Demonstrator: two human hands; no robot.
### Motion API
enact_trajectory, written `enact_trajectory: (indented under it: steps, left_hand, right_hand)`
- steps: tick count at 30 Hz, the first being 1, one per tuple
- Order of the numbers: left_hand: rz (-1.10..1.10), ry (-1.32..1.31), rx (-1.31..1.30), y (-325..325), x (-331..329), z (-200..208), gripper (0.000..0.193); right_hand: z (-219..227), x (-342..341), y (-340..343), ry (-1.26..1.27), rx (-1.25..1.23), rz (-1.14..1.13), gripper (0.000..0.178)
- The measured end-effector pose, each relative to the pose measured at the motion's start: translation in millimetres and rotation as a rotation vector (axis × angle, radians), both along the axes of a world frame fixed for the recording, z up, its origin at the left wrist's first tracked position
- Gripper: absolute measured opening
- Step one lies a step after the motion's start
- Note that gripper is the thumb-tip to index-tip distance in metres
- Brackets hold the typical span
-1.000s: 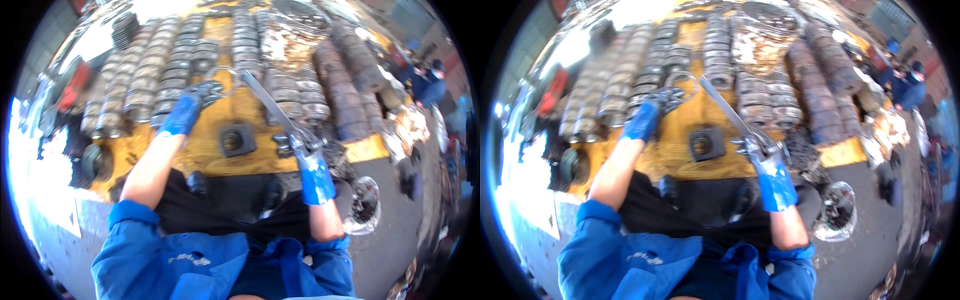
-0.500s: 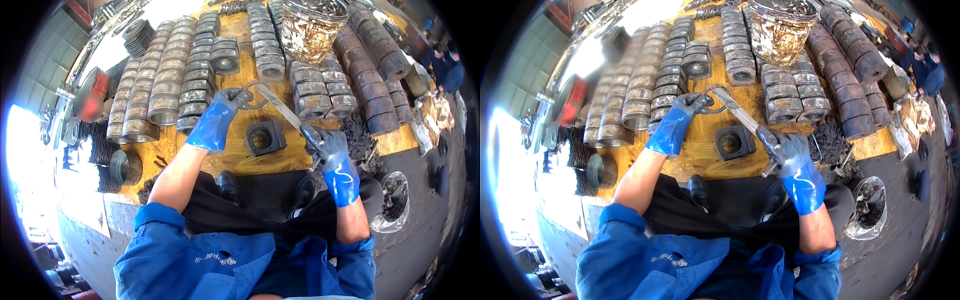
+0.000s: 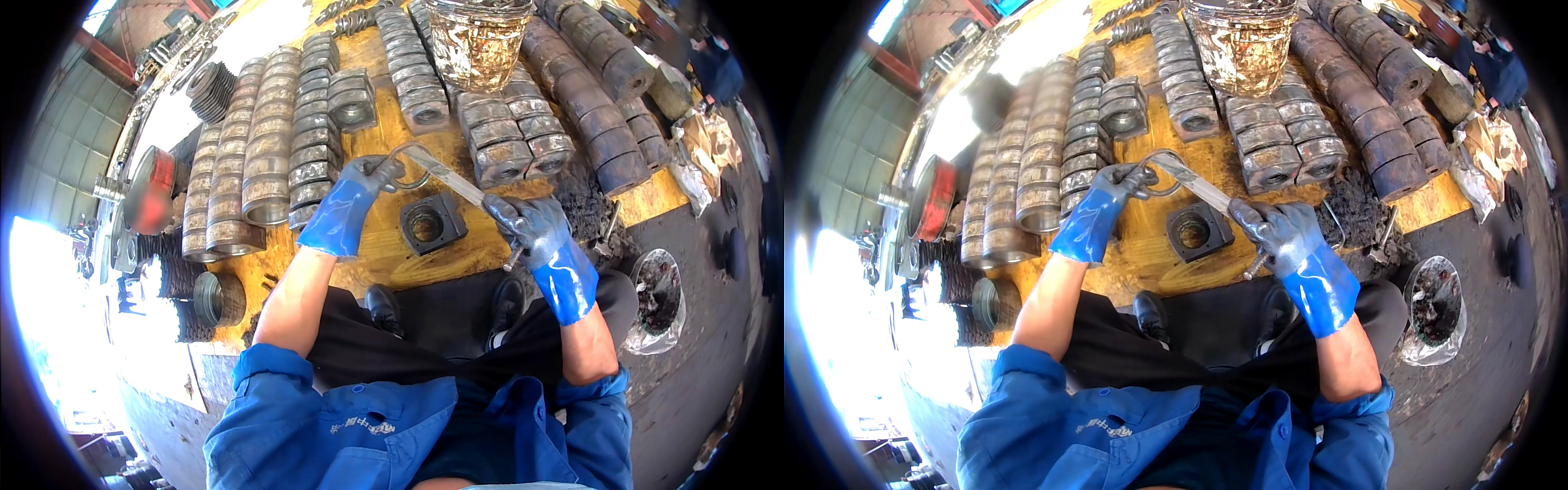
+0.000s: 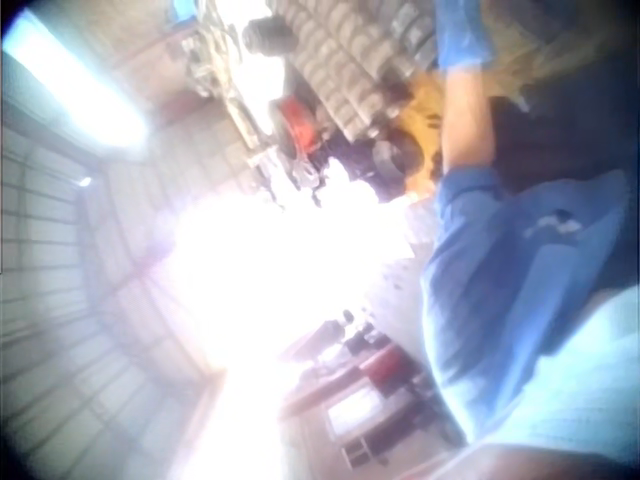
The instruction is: The person sits on the floor and cleans a metal part using a file and a hammer. They repeatedly file the edges of the part and tap it with the hammer to remove debris, then place the part on a wooden surface.
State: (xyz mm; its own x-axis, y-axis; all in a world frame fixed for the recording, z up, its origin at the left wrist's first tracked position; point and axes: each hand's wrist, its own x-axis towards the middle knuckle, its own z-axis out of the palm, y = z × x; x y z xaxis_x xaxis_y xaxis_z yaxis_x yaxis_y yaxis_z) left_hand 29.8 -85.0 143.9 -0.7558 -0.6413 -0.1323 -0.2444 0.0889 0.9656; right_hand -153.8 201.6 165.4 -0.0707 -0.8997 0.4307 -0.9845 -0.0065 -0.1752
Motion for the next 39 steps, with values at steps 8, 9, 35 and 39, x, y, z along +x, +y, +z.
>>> enact_trajectory:
  steps: [8, 9, 35, 39]
  left_hand:
    - [-0.078, -0.037, -0.087, 10.2, 1.9, 6.9, 0.034]
    - [-0.110, -0.028, -0.091, 18.5, -0.3, 17.4, 0.032]
    - [-0.010, 0.392, -0.254, -55.7, -9.5, -79.7, 0.023]
    - [-0.011, 0.335, -0.349, -37.4, -19.5, -44.9, 0.023]
  right_hand:
    - [-7.9, -9.3, 3.6, -0.021, -0.048, -0.017, 0.037]
    - [-14.5, -12.2, 5.8, -0.075, -0.121, -0.020, 0.023]
    - [-63.7, 40.2, -31.3, -2.476, 0.133, -0.022, 0.041]
    - [-66.7, 18.3, -30.1, -2.361, 0.164, -0.015, 0.046]
